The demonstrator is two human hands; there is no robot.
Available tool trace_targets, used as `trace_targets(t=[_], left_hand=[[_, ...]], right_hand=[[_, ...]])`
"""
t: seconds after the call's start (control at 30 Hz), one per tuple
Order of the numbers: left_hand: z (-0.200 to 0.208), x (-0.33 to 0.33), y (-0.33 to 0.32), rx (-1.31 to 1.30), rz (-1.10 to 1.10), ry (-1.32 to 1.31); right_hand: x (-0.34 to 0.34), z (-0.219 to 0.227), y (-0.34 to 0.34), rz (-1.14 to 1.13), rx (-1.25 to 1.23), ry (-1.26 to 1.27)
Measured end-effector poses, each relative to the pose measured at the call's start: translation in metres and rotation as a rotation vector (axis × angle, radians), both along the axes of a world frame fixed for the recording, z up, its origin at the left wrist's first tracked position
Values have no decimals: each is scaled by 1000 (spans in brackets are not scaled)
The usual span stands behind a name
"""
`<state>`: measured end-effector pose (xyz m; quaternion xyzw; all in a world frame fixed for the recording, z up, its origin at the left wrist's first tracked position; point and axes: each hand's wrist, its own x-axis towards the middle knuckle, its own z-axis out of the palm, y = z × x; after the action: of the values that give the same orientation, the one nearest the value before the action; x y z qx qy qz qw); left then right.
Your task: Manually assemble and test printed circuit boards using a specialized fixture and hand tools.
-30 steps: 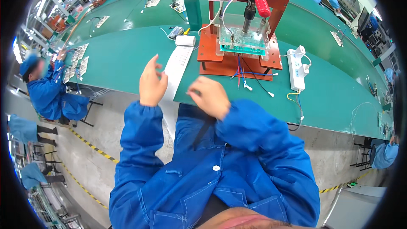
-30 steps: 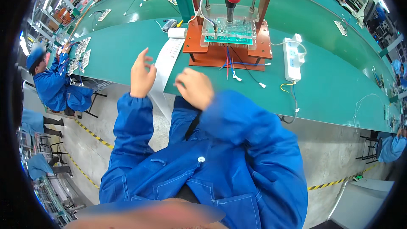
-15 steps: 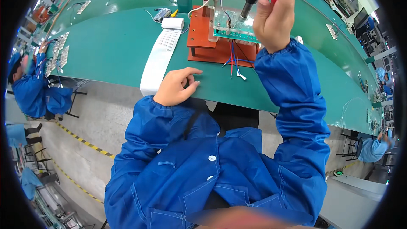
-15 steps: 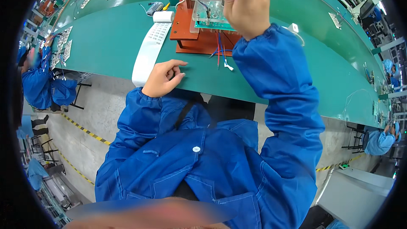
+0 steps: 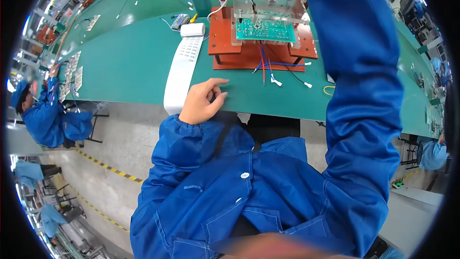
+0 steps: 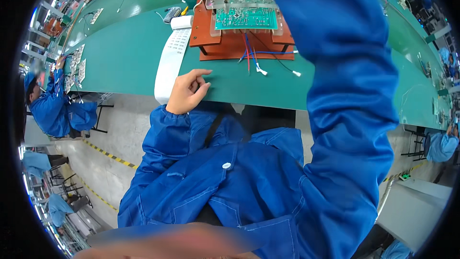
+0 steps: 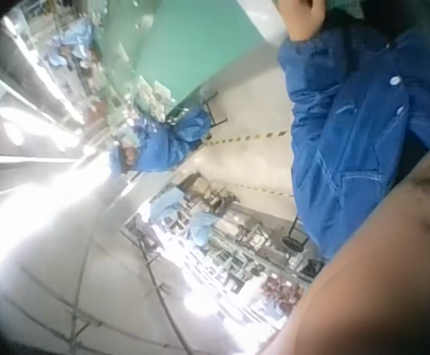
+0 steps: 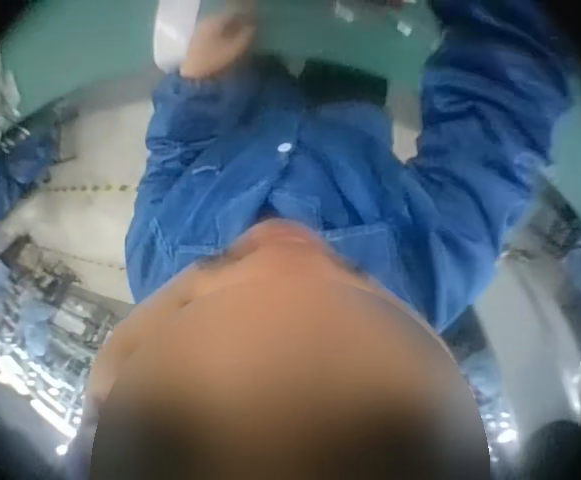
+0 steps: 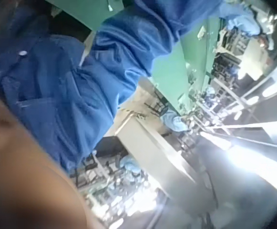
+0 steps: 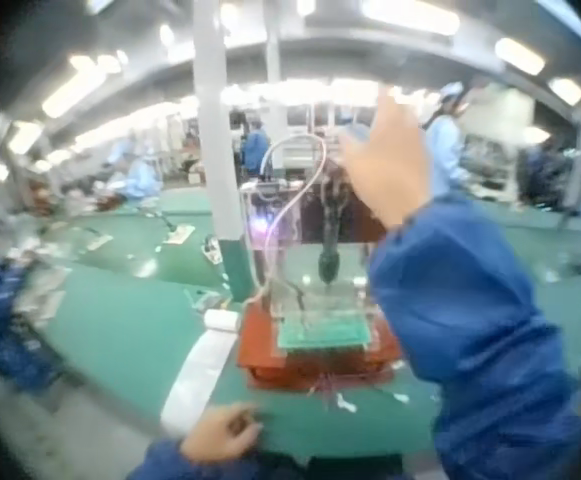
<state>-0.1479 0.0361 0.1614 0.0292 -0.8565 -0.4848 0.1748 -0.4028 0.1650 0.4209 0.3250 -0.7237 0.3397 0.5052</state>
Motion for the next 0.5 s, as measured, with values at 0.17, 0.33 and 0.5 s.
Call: trace_targets(t=[0.17, 0.33, 0.5], left_hand=[[6, -4, 4, -55, -20, 79], [-3, -1, 4, -58, 2, 116], [-8, 3, 8, 18, 95, 154]], right_hand=[[30, -156, 77, 300, 201, 495], [38, -217, 77, 298, 332, 246], [40, -200, 74, 390, 244, 230]])
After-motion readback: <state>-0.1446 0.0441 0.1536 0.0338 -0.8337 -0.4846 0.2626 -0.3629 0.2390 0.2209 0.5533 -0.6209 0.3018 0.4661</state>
